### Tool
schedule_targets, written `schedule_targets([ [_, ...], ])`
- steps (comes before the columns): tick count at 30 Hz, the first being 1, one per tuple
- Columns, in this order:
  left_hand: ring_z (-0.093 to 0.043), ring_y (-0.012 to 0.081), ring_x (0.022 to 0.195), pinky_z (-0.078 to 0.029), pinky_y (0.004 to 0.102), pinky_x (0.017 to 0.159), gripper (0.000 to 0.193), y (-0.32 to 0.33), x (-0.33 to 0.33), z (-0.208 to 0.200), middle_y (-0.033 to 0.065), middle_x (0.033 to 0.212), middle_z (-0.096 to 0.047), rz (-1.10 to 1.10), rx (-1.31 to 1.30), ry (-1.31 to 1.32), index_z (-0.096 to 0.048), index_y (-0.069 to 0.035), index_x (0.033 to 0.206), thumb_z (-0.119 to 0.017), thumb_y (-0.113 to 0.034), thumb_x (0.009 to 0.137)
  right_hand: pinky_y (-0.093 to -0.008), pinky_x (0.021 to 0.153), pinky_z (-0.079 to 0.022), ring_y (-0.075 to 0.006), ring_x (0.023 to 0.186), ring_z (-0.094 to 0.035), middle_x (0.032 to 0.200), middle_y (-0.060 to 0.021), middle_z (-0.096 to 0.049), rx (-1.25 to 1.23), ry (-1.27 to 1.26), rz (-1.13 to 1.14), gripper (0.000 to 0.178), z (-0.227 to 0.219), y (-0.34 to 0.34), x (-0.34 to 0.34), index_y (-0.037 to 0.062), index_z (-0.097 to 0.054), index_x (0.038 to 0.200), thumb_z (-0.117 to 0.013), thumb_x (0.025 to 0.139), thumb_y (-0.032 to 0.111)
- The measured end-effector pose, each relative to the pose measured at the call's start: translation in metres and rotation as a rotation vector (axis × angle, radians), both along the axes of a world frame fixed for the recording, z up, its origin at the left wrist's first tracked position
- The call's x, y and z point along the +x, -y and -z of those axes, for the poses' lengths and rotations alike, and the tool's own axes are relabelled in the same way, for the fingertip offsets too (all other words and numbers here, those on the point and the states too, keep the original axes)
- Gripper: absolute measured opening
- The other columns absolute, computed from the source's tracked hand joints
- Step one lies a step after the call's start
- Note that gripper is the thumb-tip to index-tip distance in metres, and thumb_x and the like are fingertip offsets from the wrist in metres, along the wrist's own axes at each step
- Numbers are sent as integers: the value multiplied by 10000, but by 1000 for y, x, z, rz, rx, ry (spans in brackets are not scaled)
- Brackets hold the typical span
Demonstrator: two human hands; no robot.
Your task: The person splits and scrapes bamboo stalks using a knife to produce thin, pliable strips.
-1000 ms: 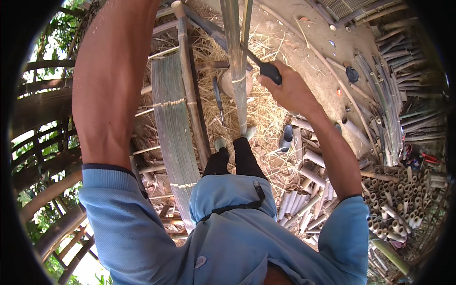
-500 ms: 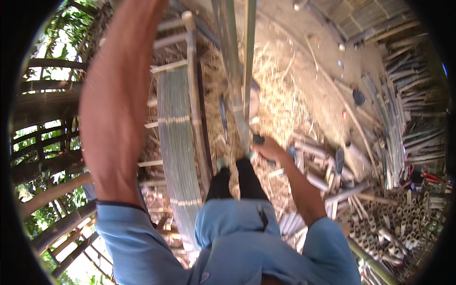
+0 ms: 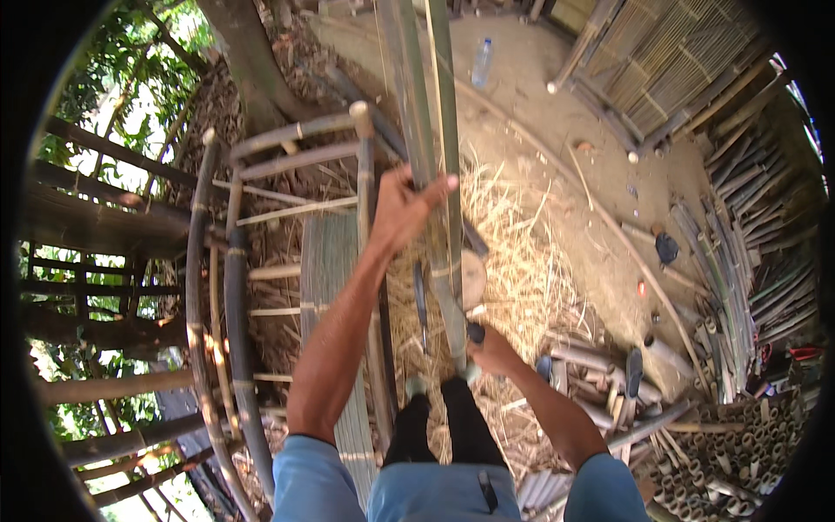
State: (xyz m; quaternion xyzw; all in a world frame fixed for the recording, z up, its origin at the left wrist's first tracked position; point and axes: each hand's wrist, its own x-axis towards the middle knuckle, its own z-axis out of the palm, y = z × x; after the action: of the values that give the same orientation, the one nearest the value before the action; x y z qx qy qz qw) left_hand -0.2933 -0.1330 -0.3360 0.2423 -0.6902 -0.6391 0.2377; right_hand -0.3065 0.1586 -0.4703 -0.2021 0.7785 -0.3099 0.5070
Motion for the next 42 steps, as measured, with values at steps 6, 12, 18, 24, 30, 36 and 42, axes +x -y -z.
schedule_targets([
  [6, -573, 92, 577, -451, 290, 512, 332, 2, -20, 18, 12, 650, -633, -117, -107, -116, -718, -39, 801, -863, -333, 855, -460, 641, -576, -392, 729, -720, 820, -252, -690, 154, -321, -271, 569, 6, 8, -12, -80, -435, 1314, -676, 879, 197],
  [12, -607, 140, 610, -506, 322, 577, 367, 22, -16, 42, 49, 711, -669, -99, -101, -108, -711, -46, 810, -891, -366, 800, -329, 422, -436, -142, 475, -544, 685, -67, -594, -8, 375, 113, 281, 36, 4, -19, -11, -569, 1111, -700, 924, 153],
  [18, -613, 119, 580, -534, 342, 540, 356, 22, -32, 37, 51, 659, -657, -119, -114, -109, -738, -35, 812, -906, -347, 780, -419, 482, -511, -267, 550, -658, 778, -174, -672, 277, 207, -102, 281, 110, -52, -2, -40, -567, 1041, -708, 892, 152],
  [24, -522, 73, 525, -376, 258, 467, 266, 42, -33, 37, 3, 639, -615, -103, -67, -46, -743, -33, 876, -871, -265, 850, -514, 820, -570, -475, 926, -708, 974, -314, -703, 309, -242, -247, 504, 115, -51, 12, -56, -533, 1229, -744, 881, 243],
  [30, -437, 72, 488, -318, 262, 454, 260, 40, -43, 37, -36, 585, -536, -116, 19, -64, -708, -48, 791, -867, -243, 856, -484, 812, -560, -446, 921, -716, 977, -268, -724, 194, -209, -93, 580, 110, -42, 8, -30, -560, 1284, -726, 926, 397],
  [36, -441, 78, 512, -331, 249, 488, 278, 36, -33, 32, -41, 586, -517, -148, 7, -85, -703, -50, 791, -879, -259, 844, -393, 613, -543, -306, 676, -706, 794, -176, -690, -349, -352, 181, 369, 94, 22, 15, 23, -580, 1155, -782, 891, 183],
  [42, -422, 73, 505, -319, 248, 493, 263, 25, -39, 16, -37, 584, -540, -24, -45, -138, -703, -45, 765, -808, -236, 912, -514, 752, -577, -444, 886, -726, 885, -292, -716, 345, -258, -34, 356, 331, -101, 54, 6, -692, 1076, -683, 867, 295],
])
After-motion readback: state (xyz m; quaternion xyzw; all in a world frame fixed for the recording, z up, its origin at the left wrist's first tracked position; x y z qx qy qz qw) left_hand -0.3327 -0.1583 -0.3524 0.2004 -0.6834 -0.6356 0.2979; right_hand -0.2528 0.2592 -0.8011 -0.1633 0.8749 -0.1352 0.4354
